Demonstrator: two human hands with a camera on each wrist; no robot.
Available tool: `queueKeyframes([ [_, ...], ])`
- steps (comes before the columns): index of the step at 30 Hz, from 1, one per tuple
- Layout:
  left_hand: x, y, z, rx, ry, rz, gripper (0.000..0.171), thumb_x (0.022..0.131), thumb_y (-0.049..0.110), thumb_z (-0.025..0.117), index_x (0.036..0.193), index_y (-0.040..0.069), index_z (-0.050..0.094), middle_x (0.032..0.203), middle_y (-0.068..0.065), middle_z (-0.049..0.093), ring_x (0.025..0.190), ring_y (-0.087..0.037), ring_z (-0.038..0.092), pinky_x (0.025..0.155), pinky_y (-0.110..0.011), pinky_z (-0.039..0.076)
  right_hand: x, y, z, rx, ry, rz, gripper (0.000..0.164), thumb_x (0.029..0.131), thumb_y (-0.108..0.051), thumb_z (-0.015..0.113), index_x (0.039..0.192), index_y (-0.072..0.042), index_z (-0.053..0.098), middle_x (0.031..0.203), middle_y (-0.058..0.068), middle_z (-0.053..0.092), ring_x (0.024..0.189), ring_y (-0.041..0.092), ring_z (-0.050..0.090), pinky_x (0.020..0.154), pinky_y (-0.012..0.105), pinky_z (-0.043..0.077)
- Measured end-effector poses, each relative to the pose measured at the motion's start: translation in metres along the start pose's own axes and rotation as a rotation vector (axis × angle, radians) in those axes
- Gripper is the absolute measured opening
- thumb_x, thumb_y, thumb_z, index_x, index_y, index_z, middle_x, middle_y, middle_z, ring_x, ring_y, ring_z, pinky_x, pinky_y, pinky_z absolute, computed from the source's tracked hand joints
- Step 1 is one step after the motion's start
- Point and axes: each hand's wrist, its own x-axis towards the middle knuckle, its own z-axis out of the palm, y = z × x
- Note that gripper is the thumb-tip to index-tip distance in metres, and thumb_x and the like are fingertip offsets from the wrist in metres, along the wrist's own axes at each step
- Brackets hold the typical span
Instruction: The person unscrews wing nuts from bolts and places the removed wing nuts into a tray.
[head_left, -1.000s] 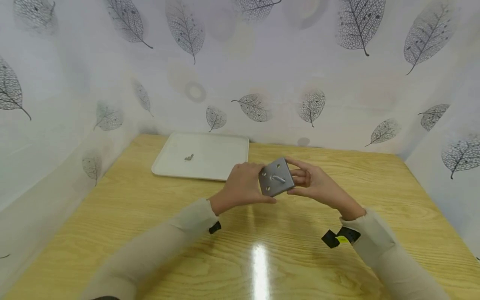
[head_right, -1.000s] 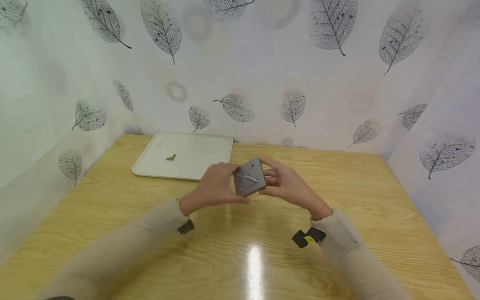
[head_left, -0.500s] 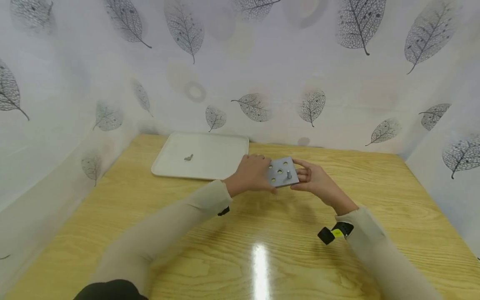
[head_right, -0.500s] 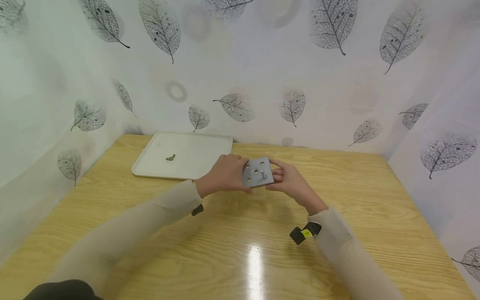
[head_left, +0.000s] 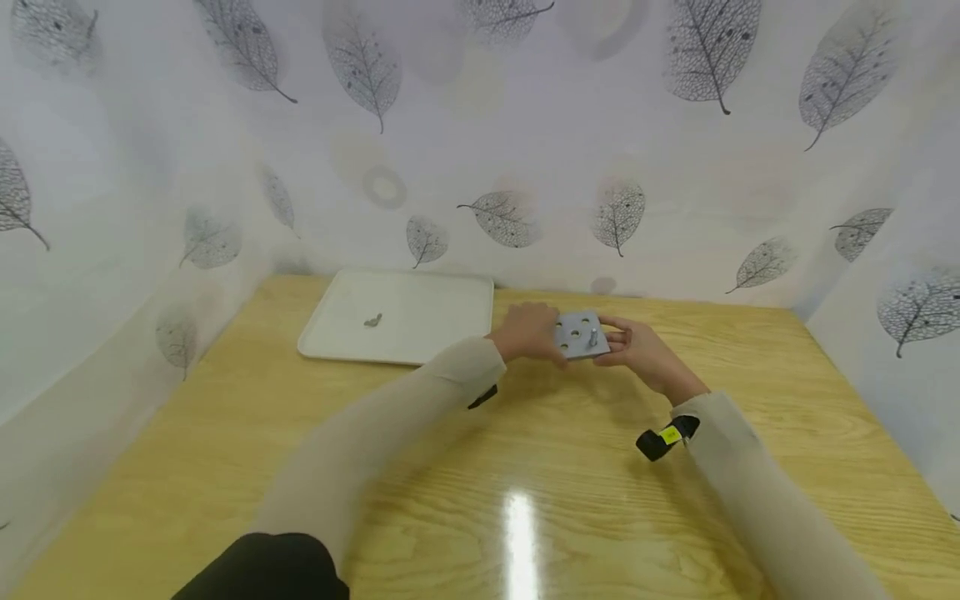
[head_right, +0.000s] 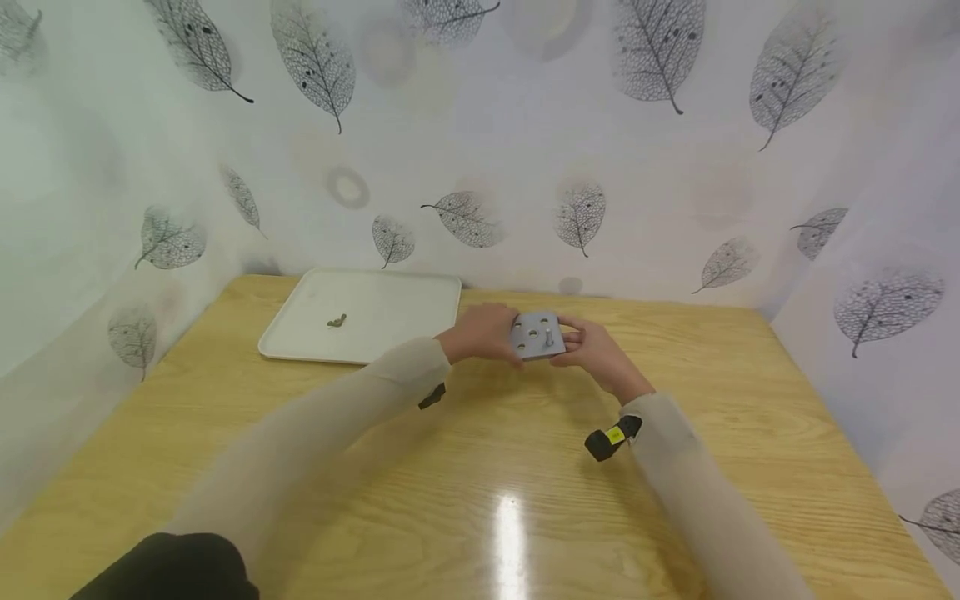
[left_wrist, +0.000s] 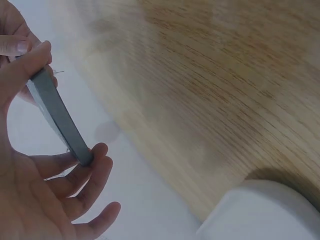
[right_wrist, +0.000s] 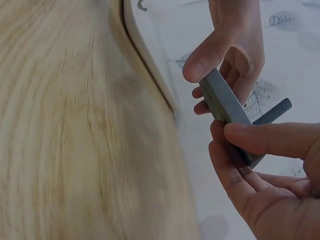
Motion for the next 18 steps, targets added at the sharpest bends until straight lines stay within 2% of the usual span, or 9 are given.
queueKeyframes([
  [6, 0.030, -0.001, 0.015, -0.031, -0.006, -0.027, 0.062, 0.061, 0.054, 0.080, 0.103, 0.015, 0.056, 0.090, 0.004, 0.058, 0.078, -0.012, 0.053, 0.071, -0.028, 0.043, 0.015, 0.014, -0.010, -0.075, 0.034, 0.052, 0.077, 0.087, 0.002, 0.059, 0.150, -0.003, 0.015, 0.142, 0.029, 0.039, 0.124, 0.032, 0.051, 0.097, 0.035, 0.048],
  [10, 0.049, -0.004, 0.024, -0.062, -0.006, -0.064, 0.067, 0.059, 0.052, 0.082, 0.106, 0.015, 0.053, 0.093, 0.004, 0.057, 0.080, -0.013, 0.054, 0.073, -0.030, 0.045, 0.024, 0.020, -0.014, -0.104, 0.048, 0.083, 0.077, 0.087, -0.001, 0.060, 0.150, -0.003, 0.015, 0.144, 0.028, 0.037, 0.130, 0.038, 0.043, 0.105, 0.044, 0.041],
  [13, 0.061, -0.006, 0.029, -0.084, -0.022, -0.084, 0.071, 0.057, 0.051, 0.084, 0.109, 0.014, 0.052, 0.097, 0.003, 0.058, 0.084, -0.014, 0.054, 0.078, -0.033, 0.047, 0.030, 0.024, -0.016, -0.100, 0.057, 0.098, 0.075, 0.088, 0.000, 0.059, 0.149, -0.002, 0.016, 0.144, 0.029, 0.035, 0.132, 0.038, 0.040, 0.103, 0.041, 0.042],
  [18, 0.077, -0.009, 0.035, -0.103, -0.055, -0.101, 0.073, 0.056, 0.049, 0.085, 0.111, 0.015, 0.052, 0.100, 0.003, 0.058, 0.088, -0.015, 0.055, 0.084, -0.036, 0.047, 0.036, 0.028, -0.017, -0.109, 0.070, 0.098, 0.072, 0.088, 0.001, 0.058, 0.148, 0.001, 0.018, 0.142, 0.032, 0.037, 0.128, 0.038, 0.043, 0.094, 0.032, 0.048],
])
